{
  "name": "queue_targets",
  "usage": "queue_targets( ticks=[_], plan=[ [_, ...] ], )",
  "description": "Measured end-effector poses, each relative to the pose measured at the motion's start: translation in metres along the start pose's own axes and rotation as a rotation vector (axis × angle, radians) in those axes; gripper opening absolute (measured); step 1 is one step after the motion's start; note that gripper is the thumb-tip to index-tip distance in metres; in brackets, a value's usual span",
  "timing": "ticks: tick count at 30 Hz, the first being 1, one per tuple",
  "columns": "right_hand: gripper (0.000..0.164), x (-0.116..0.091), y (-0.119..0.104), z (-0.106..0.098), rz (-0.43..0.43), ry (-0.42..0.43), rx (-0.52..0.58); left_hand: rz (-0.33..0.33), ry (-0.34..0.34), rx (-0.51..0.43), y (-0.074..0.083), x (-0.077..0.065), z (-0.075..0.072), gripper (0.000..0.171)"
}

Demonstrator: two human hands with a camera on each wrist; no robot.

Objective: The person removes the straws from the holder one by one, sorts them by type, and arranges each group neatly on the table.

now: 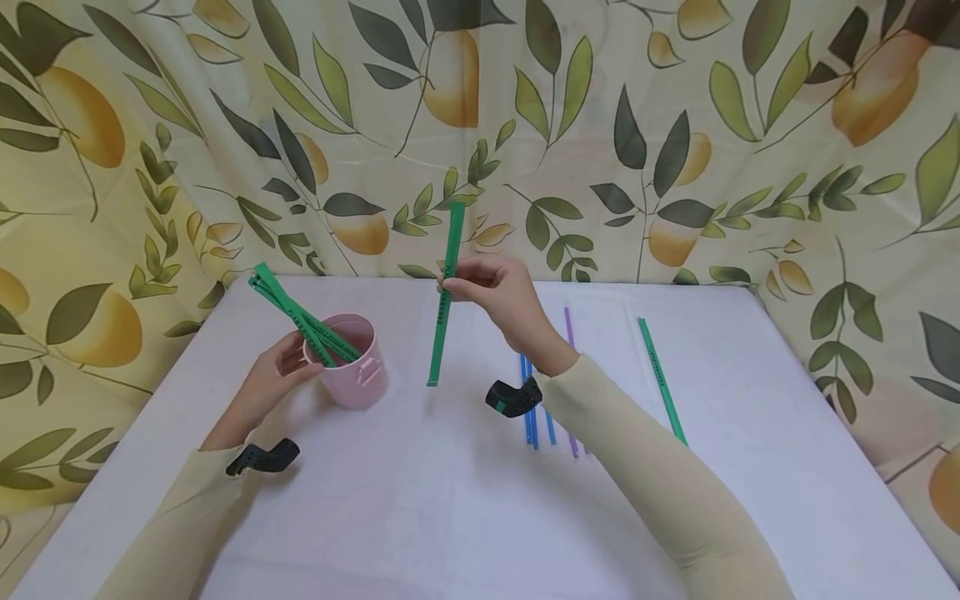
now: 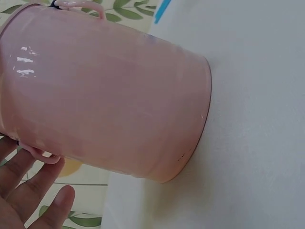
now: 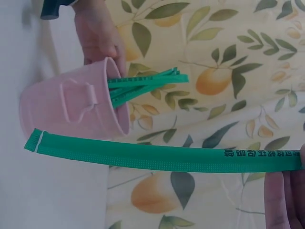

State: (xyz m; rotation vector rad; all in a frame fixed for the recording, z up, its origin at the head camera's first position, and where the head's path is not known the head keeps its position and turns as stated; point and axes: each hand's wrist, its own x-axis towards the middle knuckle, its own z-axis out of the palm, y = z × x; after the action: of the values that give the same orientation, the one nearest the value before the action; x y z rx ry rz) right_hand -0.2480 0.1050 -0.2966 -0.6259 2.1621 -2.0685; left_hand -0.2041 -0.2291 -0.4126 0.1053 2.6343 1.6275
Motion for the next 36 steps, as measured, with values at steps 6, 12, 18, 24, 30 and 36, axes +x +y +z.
queue_targets(
  ticks=[6,12,18,24,30,36],
  plan=[
    [0.021,-0.018,0.001,-0.012,0.004,-0.009,-0.047,0.036,0.011,-0.020,-0.002,0.000,0.003,0.069],
    [0.020,-0.034,0.000,-0.022,-0.010,0.005,-0.087,0.032,0.013,-0.031,-0.003,0.002,0.005,0.070],
    [0.023,-0.048,0.001,-0.033,-0.008,0.025,-0.126,0.025,0.013,-0.028,-0.003,0.001,0.004,0.070],
    [0.022,-0.064,-0.001,-0.044,0.011,0.062,-0.139,0.032,0.013,-0.023,-0.004,0.001,0.004,0.070],
    [0.018,-0.078,-0.001,-0.056,0.023,0.083,-0.158,0.040,0.011,-0.022,-0.003,-0.001,0.004,0.070],
    [0.020,-0.090,0.001,-0.073,0.049,0.118,-0.206,0.051,0.004,-0.015,-0.003,-0.001,0.004,0.070]
  ],
)
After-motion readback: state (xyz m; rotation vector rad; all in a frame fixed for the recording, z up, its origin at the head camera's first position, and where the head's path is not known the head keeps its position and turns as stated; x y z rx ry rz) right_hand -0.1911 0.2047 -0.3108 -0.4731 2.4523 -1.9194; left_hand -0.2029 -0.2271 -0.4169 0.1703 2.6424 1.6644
